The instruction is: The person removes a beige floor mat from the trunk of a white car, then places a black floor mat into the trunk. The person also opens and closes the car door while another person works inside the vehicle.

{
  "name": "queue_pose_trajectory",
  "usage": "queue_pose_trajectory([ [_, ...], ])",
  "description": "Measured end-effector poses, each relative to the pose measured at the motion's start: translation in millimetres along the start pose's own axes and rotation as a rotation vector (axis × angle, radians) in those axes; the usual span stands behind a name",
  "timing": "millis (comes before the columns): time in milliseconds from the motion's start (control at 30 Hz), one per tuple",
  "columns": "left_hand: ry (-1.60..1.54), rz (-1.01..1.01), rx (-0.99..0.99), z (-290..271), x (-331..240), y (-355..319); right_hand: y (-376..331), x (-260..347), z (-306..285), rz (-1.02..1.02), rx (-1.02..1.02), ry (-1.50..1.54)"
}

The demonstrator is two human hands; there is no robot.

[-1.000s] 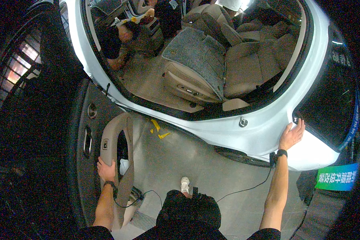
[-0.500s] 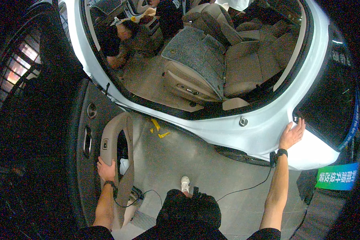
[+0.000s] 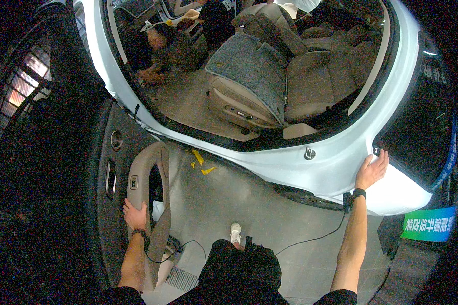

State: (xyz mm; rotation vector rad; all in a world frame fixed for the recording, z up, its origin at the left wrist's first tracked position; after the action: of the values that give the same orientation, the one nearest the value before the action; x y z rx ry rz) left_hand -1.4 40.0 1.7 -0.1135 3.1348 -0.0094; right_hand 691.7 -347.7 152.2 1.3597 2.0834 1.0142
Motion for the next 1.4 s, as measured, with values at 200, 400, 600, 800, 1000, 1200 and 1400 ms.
queue_pose_trajectory([
  [200,0.011,0.004,-0.023,0.0,-0.5,-0.8,-0.1,-0.6,0.4,0.002,0.003,0.005],
  [400,0.011,-0.003,-0.012,-0.7,-1.3,-0.7,-0.7,-1.1,0.6,0.002,0.005,0.009],
  [600,0.004,-0.003,-0.009,-0.9,-1.3,-0.6,-0.4,-0.6,0.1,0.006,0.008,0.018],
  [800,0.0,0.004,-0.01,0.8,0.2,0.2,0.0,0.7,-1.0,0.007,0.004,0.039],
  [1000,0.015,0.001,-0.021,1.7,0.1,1.2,-0.7,-0.7,1.0,0.001,0.006,0.023],
  [1200,0.017,-0.001,-0.029,0.1,-1.1,0.8,-1.2,-1.9,2.3,0.006,0.015,0.014],
  [1400,0.024,-0.002,-0.022,-0.8,-1.5,0.9,-0.9,0.1,1.0,0.004,0.0,0.015],
])
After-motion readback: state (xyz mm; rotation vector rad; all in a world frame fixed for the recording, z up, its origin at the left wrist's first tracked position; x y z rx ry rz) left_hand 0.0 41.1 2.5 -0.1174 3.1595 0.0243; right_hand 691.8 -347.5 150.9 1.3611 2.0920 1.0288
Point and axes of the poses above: each hand's wrist, its own y-axis towards the middle knuckle, its own z-axis out of the palm, x = y × z, the point moved 4 cm from there along y, towards the middle knuckle, and after that the axes turned 3 degrees about x, right-handed, at the moved point
